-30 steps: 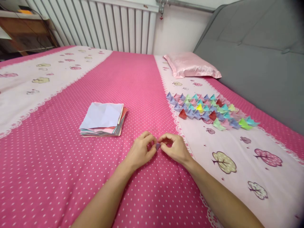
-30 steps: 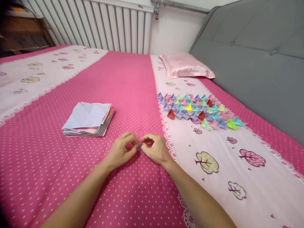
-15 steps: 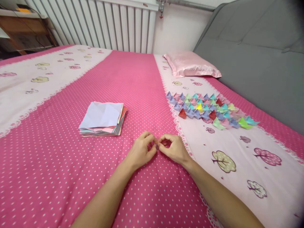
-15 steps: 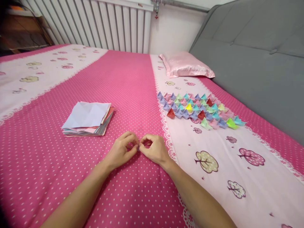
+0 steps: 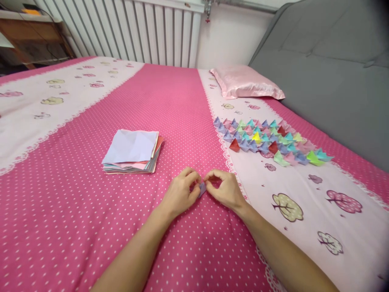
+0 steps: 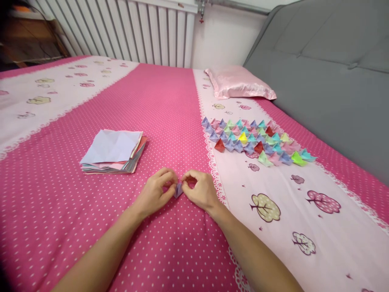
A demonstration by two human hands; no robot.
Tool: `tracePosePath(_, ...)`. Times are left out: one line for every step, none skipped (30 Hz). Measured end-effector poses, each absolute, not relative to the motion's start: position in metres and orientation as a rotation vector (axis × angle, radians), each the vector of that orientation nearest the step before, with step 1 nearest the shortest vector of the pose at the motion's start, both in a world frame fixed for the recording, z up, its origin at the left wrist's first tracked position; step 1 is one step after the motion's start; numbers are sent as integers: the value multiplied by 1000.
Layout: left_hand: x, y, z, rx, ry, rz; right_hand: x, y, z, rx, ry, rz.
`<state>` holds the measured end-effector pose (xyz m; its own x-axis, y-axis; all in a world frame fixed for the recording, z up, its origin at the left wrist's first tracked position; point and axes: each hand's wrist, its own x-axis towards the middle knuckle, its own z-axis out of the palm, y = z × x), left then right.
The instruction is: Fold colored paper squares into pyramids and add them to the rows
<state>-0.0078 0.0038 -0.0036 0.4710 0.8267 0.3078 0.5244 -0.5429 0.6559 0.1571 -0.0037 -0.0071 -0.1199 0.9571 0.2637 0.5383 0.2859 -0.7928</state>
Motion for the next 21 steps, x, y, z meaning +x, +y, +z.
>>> tracePosePath(-8, 4, -4, 2233, 1129, 855, 158, -3, -6, -1323, -1787, 692)
tracePosePath(-9, 5, -4, 2221, 1144, 868, 158, -3, -5, -1290, -1795, 707)
tracePosePath(-10, 5, -4, 2210, 1165, 879, 159, -3, -4, -1261, -1799, 721)
tracePosePath(-10, 6, -4, 2202, 1188, 888, 159, -3, -4, -1240, -1799, 731)
tracePosePath(-10, 6, -4, 2199, 1208, 894, 159, -3, -3, -1227, -1795, 734)
tracePosePath(-11, 6, -4, 2197, 1225, 898, 159, -4, -3, -1220, -1792, 731)
tracePosePath(-11, 6, -4, 2196, 1237, 902, 158, -4, -2, -1214, -1795, 724)
tracePosePath(-11, 6, -4, 2195, 1244, 904, 158, -4, -2, -1208, -1804, 713)
tracePosePath(-11, 6, -5, 2195, 1249, 906, 158, -4, -2, -1204, -1817, 699)
tracePosePath(-11, 6, -5, 2193, 1256, 907, 157, -4, -2, -1201, -1834, 682)
tracePosePath(-11, 6, -5, 2190, 1263, 908, 157, -5, -1, -1200, -1852, 663)
tracePosePath(-11, 6, -5, 2187, 1267, 909, 157, -5, -1, -1201, -1869, 642)
tracePosePath(-11, 6, -6, 2185, 1269, 907, 156, -5, -1, -1203, -1884, 621)
tracePosePath(-12, 6, -6, 2183, 1270, 905, 156, -5, -1, -1206, -1897, 600)
tracePosePath(-12, 6, -6, 2181, 1273, 904, 156, -5, -1, -1211, -1907, 581)
tracePosePath(-12, 6, -6, 2177, 1280, 904, 156, -5, -1, -1218, -1918, 563)
tracePosePath(-12, 7, -6, 2169, 1290, 906, 156, -5, -1, -1229, -1931, 546)
tracePosePath(-12, 7, -6, 2158, 1304, 911, 156, -5, -1, -1243, -1948, 529)
tracePosePath(-12, 7, -6, 2144, 1320, 917, 157, -6, -1, -1258, -1969, 513)
tracePosePath(-12, 7, -6, 2128, 1335, 925, 157, -6, -1, -1271, -1990, 498)
tracePosePath(-12, 8, -5, 2110, 1351, 930, 158, -6, -1, -1276, -2016, 489)
